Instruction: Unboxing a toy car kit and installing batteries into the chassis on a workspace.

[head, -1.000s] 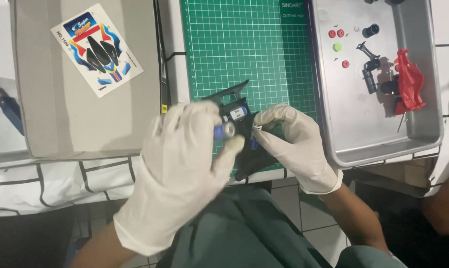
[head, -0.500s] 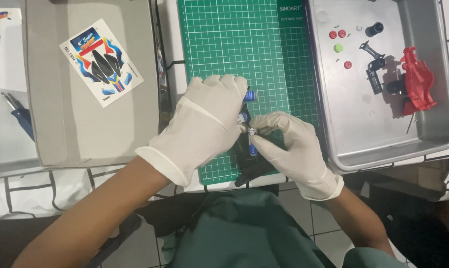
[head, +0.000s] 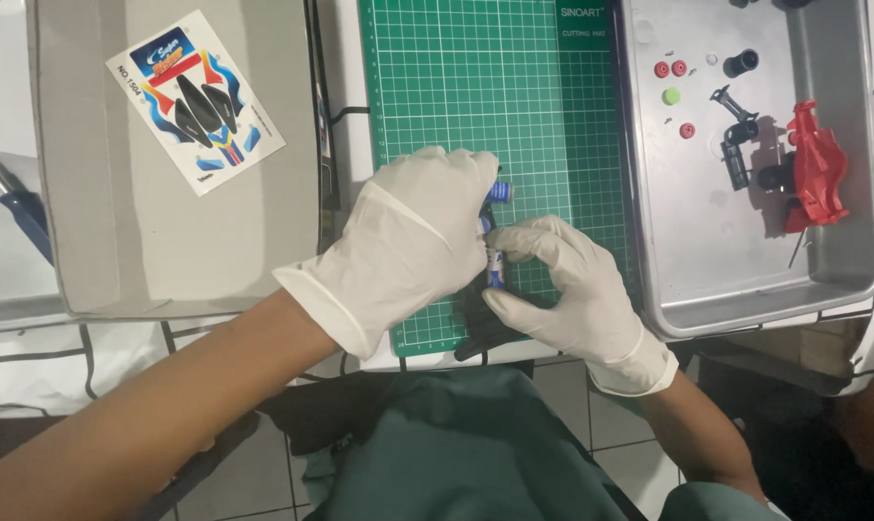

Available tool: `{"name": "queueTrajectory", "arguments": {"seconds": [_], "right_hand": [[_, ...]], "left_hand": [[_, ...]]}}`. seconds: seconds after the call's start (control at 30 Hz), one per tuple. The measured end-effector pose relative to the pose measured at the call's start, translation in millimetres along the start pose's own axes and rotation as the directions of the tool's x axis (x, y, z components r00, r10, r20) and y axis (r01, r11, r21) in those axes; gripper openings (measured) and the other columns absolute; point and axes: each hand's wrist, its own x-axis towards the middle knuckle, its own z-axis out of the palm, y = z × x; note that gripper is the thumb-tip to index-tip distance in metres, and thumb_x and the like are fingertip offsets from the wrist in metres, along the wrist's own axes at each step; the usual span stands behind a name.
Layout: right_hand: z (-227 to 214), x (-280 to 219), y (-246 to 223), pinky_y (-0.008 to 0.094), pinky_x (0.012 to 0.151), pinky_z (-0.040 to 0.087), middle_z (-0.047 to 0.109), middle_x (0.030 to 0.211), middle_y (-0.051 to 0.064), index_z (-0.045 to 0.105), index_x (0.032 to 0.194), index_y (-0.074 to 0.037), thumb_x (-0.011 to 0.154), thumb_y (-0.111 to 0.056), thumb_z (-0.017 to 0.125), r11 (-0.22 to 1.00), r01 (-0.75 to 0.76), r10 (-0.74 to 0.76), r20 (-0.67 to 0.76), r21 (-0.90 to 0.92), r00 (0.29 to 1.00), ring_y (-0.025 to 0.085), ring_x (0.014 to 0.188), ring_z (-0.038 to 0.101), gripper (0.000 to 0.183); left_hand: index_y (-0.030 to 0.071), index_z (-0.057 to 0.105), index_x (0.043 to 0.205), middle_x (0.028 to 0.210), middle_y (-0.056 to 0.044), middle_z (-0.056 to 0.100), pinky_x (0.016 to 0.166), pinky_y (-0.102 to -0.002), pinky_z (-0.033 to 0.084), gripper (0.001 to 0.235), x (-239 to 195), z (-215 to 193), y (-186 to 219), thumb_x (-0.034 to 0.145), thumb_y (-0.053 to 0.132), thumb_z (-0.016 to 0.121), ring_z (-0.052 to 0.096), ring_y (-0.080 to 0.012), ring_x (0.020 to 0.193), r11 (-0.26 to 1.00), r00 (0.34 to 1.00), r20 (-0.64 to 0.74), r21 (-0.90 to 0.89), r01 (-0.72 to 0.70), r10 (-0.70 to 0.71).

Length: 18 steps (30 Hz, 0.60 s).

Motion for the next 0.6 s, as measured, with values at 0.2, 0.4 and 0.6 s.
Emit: {"name": "queueTrajectory", "arguments": {"seconds": [0.2, 0.4, 0.6], "right_hand": [[1, 2, -3, 0.03, 0.079, 0.057, 0.07, 0.111, 0.005, 0.06, 0.114, -0.011, 0.085, -0.013, 0.08, 0.999, 0.023, -0.023, 0.003, -0.032, 1.0, 0.019, 0.091, 0.067, 0.036], [1, 1, -2, 0.032, 0.079, 0.057, 0.07, 0.113, 0.006, 0.061, 0.12, -0.012, 0.086, -0.019, 0.08, 0.998, -0.015, 0.016, 0.015, -0.053, 1.0, 0.019, 0.091, 0.067, 0.04], [1, 0, -4, 0.034, 0.083, 0.058, 0.069, 0.113, 0.007, 0.062, 0.124, -0.012, 0.086, -0.015, 0.079, 0.999, -0.025, 0.025, 0.019, -0.04, 0.999, 0.022, 0.098, 0.07, 0.042]], "left_hand": [[0.014, 0.06, 0.116, 0.092, -0.008, 0.07, 0.064, -0.049, 0.059, 0.035, 17, -35, 2, 0.087, 0.025, 0.075, 0.069, -0.0329, 0.082, 0.987, 0.919, 0.383, -0.082, 0.136, -0.095], [0.02, 0.06, 0.129, 0.099, -0.008, 0.072, 0.07, -0.047, 0.06, 0.055, 29, -58, 3, 0.08, 0.037, 0.079, 0.069, -0.0347, 0.091, 0.969, 0.808, 0.561, -0.042, 0.244, -0.179], [0.022, 0.057, 0.129, 0.109, -0.003, 0.067, 0.073, -0.046, 0.061, 0.066, 37, -64, 1, 0.077, 0.045, 0.09, 0.067, -0.0287, 0.099, 0.968, 0.739, 0.651, -0.021, 0.249, -0.176]]}}
